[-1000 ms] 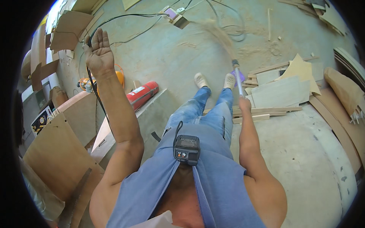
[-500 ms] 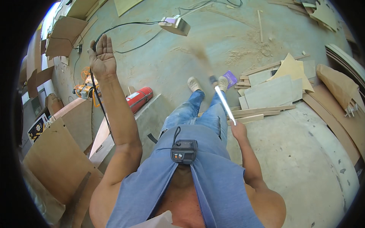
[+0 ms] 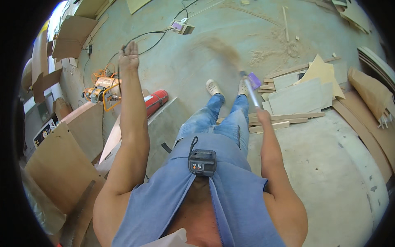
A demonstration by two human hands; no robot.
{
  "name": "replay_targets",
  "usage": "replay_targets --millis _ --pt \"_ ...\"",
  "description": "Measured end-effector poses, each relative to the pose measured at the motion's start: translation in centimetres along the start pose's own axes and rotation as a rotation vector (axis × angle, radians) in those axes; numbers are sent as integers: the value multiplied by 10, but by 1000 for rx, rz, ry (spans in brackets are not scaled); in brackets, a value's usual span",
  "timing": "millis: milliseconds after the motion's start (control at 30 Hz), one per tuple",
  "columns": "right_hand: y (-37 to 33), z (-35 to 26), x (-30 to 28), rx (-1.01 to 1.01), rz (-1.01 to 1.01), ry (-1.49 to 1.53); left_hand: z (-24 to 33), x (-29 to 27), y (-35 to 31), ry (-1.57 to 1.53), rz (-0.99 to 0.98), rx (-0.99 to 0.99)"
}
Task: The person sweeps sawdust from the floor using a broom and picks up wood scraps by hand.
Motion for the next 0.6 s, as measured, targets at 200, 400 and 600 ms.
replay_targets --millis 200,400,600 --pt "7 79 -79 222 236 144 -91 -106 13 -156 390 -237" --pt "-70 80 -111 147 243 99 -126 -215 14 -436 610 -270" --pt "-124 5 -87 -158 92 59 -75 -350 -40 -593 875 -114"
Point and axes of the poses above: each hand's wrist, its own y-axis towards the middle knuckle, its own x-axis out of the palm, z = x × y, the point moved 6 cm from there along y, towards the middle knuckle, and after that the axes turned 9 degrees about z, right-handed, at the moved point
